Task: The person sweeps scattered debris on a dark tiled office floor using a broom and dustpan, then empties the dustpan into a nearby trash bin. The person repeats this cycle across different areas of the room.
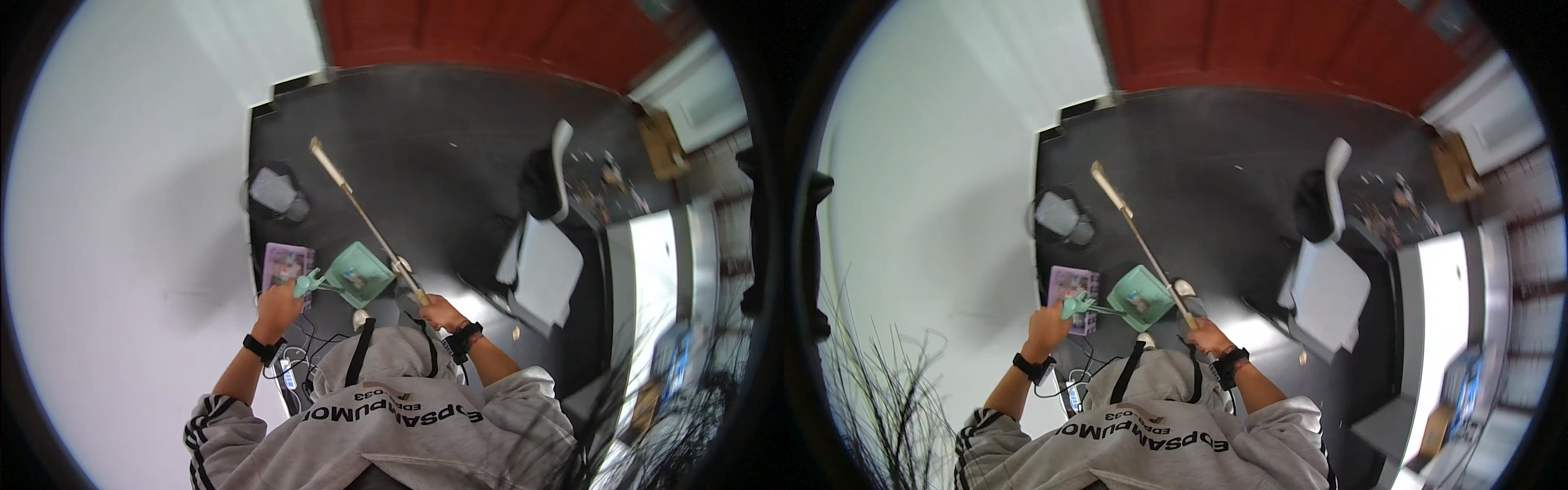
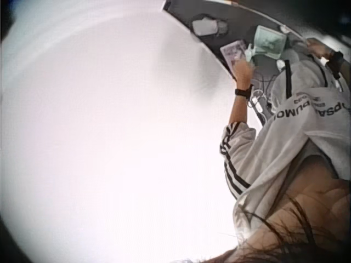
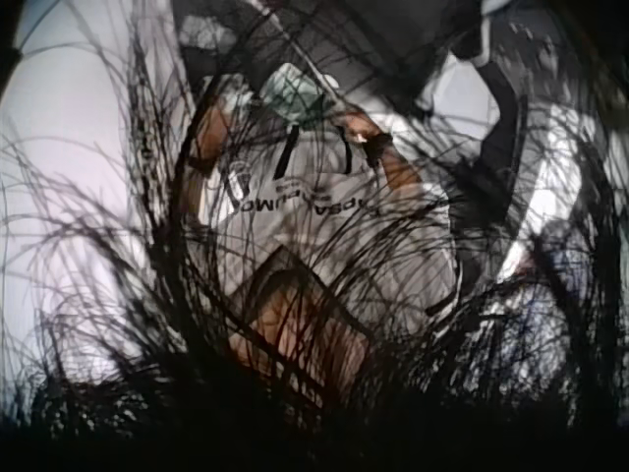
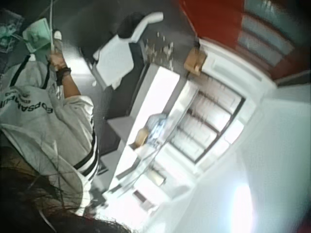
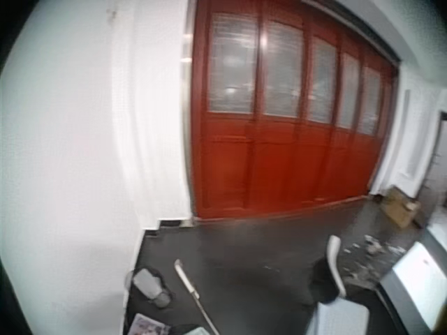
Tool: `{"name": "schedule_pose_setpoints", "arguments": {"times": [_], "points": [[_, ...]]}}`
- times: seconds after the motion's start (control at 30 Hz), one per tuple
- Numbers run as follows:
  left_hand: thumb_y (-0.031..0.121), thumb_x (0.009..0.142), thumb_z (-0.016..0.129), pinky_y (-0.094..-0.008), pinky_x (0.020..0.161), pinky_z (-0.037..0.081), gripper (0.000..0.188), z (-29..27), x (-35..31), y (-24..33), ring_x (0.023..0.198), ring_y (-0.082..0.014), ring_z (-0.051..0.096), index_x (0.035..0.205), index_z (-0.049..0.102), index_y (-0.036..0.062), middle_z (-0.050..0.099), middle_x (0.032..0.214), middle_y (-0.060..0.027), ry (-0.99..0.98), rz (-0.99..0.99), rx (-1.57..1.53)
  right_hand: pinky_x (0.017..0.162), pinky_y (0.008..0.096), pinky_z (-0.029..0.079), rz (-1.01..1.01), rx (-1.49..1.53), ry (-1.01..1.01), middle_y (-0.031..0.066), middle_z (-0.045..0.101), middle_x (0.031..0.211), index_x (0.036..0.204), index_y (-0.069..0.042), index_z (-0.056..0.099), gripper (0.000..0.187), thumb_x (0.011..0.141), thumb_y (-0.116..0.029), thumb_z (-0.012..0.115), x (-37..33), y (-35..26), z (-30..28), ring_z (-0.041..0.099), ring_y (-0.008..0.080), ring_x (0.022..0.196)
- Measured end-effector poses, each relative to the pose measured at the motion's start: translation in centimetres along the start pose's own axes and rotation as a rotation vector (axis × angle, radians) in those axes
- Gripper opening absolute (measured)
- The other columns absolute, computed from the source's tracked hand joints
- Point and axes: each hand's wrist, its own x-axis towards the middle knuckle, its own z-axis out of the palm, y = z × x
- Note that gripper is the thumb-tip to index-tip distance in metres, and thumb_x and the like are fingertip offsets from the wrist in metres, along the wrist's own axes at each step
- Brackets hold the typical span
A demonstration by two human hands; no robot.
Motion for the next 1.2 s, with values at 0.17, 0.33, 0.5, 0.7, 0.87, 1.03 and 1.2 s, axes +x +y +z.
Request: {"name": "schedule_pose_setpoints", "arguments": {"times": [0.17,0.33,0.5,0.7,0.87,1.03,1.2], "points": [[0.025,0.074,0.064,-0.0503,0.064,0.048,0.02,5.7,-2.7,1.2,0.07,-0.0399,0.061,0.08,0.06,0.0063,0.063,0.072,-0.0193,-0.198,0.096,-0.059,0.035,0.0285,0.033,0.051,-0.101,0.285,0.0048,0.049,0.052,0.069,-0.001,0.052,0.016,0.072,-0.016,0.055,-7.9,10.3,3.3,0.045,0.0132,0.039],[0.025,0.074,0.066,-0.0503,0.067,0.048,0.024,8.9,-4.9,4.5,0.077,-0.0412,0.061,0.082,0.059,0.0045,0.063,0.076,-0.0209,-0.339,0.254,-0.032,0.037,0.033,0.036,0.29,0.029,0.476,0.0078,0.052,0.053,0.071,0.001,0.056,0.015,0.072,-0.014,0.053,-14.9,22.1,5.8,0.048,0.0181,0.041],[0.026,0.074,0.068,-0.0504,0.07,0.048,0.026,10.2,-5.5,9.6,0.081,-0.0429,0.06,0.085,0.059,0.0037,0.064,0.08,-0.0226,-0.463,0.364,-0.006,0.036,0.0325,0.033,0.483,0.231,0.642,0.0081,0.053,0.054,0.068,0.0,0.056,0.013,0.074,-0.011,0.053,-21.4,29.4,9.2,0.049,0.0183,0.043],[0.028,0.074,0.068,-0.0507,0.073,0.047,0.029,12.4,-7.5,17.8,0.084,-0.0428,0.06,0.087,0.059,0.004,0.064,0.083,-0.0219,-0.541,0.55,0.025,0.035,0.0321,0.033,0.528,0.551,0.782,0.0088,0.051,0.053,0.06,0.001,0.054,0.012,0.071,-0.002,0.056,-27.5,38.2,10.8,0.048,0.0184,0.042],[0.03,0.074,0.068,-0.051,0.071,0.047,0.03,15.8,-11.7,25.8,0.082,-0.043,0.059,0.09,0.058,0.0051,0.064,0.082,-0.0218,-0.59,0.63,0.062,0.034,0.0311,0.031,0.325,0.854,0.952,0.0094,0.048,0.051,0.06,0.004,0.051,0.015,0.073,-0.001,0.055,-30.8,47.0,8.7,0.047,0.0179,0.04],[0.029,0.075,0.067,-0.0521,0.069,0.046,0.029,20.6,-17.6,33.9,0.081,-0.0429,0.059,0.086,0.057,0.0053,0.064,0.08,-0.0216,-0.604,0.632,0.084,0.034,0.0325,0.033,0.361,0.939,1.059,0.0085,0.05,0.053,0.067,0.004,0.052,0.01,0.076,-0.001,0.053,-33.1,55.0,-1.0,0.047,0.0176,0.041],[0.03,0.077,0.067,-0.0501,0.069,0.047,0.028,25.1,-23.6,42.1,0.079,-0.0417,0.059,0.087,0.056,0.0063,0.062,0.076,-0.0194,-0.532,0.569,0.152,0.035,0.0332,0.037,0.321,0.776,1.076,0.0088,0.051,0.053,0.073,0.006,0.055,0.011,0.077,-0.004,0.056,-34.0,63.7,-16.8,0.048,0.0193,0.039]]}}
